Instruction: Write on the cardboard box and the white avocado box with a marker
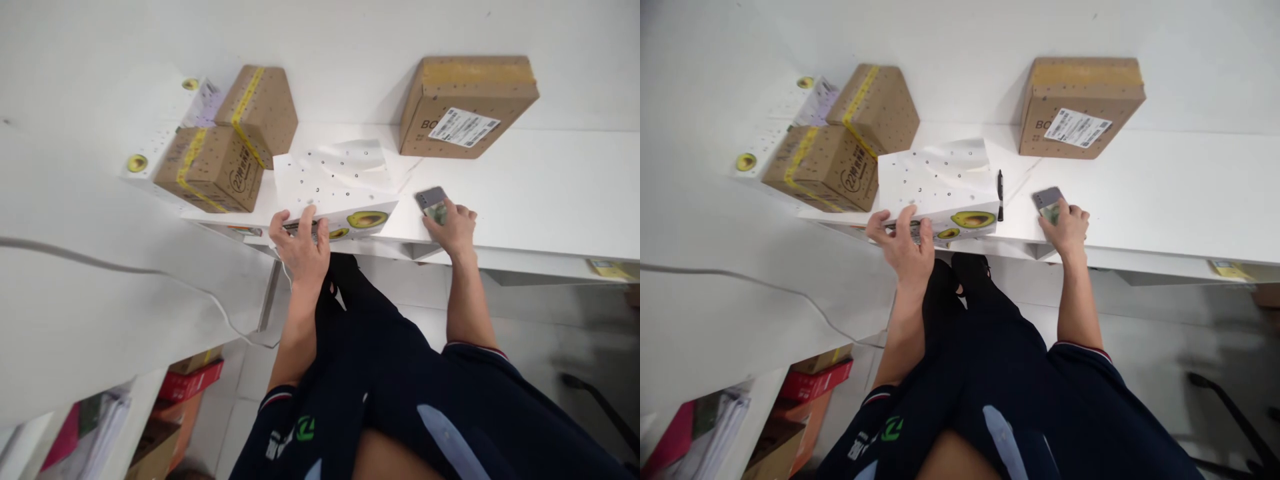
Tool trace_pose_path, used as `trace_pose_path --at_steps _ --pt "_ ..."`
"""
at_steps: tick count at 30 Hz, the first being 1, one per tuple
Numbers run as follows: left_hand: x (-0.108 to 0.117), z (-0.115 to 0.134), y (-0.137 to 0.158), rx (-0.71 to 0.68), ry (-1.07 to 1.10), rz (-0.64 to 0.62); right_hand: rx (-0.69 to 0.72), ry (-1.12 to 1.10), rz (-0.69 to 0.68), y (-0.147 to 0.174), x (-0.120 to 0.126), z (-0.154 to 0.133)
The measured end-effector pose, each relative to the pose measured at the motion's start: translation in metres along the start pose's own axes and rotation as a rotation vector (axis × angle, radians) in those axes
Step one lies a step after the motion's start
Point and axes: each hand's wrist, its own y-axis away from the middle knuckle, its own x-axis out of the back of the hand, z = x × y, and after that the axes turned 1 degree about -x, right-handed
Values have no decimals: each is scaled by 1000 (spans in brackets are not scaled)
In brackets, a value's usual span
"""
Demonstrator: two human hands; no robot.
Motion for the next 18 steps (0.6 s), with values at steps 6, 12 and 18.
trace_pose_path --at_steps 6,12,18 --pt "2 0 0 -11 -50 -23 -64 -282 131 18 5 -3" --pt "0 -2 1 -33 -55 6 -167 -1171 50 53 51 -32" --pt "0 -1 0 -42 -54 18 -82 -1748 -560 106 86 -103"
